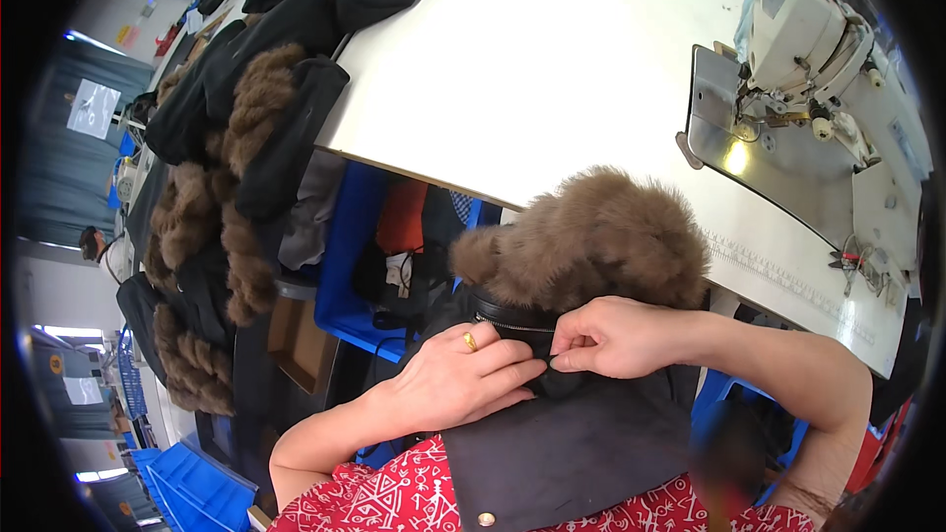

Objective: Sewing and assembling fur and leather components using an industrial sewing machine.

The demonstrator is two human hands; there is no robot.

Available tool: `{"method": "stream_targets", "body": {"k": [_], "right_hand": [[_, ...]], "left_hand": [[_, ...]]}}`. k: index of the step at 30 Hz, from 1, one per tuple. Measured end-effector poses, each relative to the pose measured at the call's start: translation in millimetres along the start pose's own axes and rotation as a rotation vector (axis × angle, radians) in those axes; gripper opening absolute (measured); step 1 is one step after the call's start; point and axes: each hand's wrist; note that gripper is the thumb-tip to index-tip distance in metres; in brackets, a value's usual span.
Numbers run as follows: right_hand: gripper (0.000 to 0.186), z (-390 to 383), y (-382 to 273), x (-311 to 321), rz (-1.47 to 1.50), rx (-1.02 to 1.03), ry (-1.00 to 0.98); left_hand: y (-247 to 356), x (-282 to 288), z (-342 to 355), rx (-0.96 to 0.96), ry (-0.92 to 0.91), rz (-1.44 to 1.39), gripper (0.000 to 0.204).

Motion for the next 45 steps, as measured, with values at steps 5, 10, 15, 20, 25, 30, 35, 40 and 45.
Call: {"method": "stream_targets", "body": {"k": [5,10,15,20,25,30,35,40,45], "right_hand": [[0.019,-7.9,-10.5,-20.8,-0.502,0.143,0.159],[0.014,-2.8,-10.7,-29.5,-0.639,0.124,0.127],[0.014,-11.1,14.8,-30.5,-0.155,0.256,0.253],[0.022,-30.9,28.0,-30.3,0.278,0.170,0.136],[0.018,-62.3,24.7,-28.4,0.410,0.399,0.134],[0.021,-44.0,32.0,-29.6,0.293,0.309,0.136],[0.048,-35.9,-13.9,2.6,-0.398,-0.017,-0.064],[0.037,-31.7,-15.1,-12.9,-0.434,0.230,-0.020],[0.032,-31.7,9.9,-22.1,0.588,-0.072,0.025]], "left_hand": [[2.2,-0.4,0.8,-0.061,-0.153,-0.004,0.037],[3.3,2.0,0.9,-0.120,-0.163,0.088,0.034],[-1.3,18.1,15.7,-0.104,-0.180,-0.027,0.028],[-4.4,35.4,35.4,-0.171,-0.386,-0.132,0.027],[-6.8,49.9,39.3,-0.205,-0.403,-0.062,0.026],[-13.6,1.3,8.2,-0.133,-0.158,-0.191,0.025],[-9.1,-1.5,15.9,-0.070,-0.155,-0.178,0.025],[-0.6,-4.1,16.4,-0.024,-0.127,-0.310,0.022],[-4.5,1.4,14.3,-0.069,-0.063,-0.251,0.019]]}}
Point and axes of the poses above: each hand's wrist, its own z-axis towards the middle knuckle, its own x-axis out of the back of the hand, y = z × x, and after that the axes turned 2 degrees about -x, right-handed
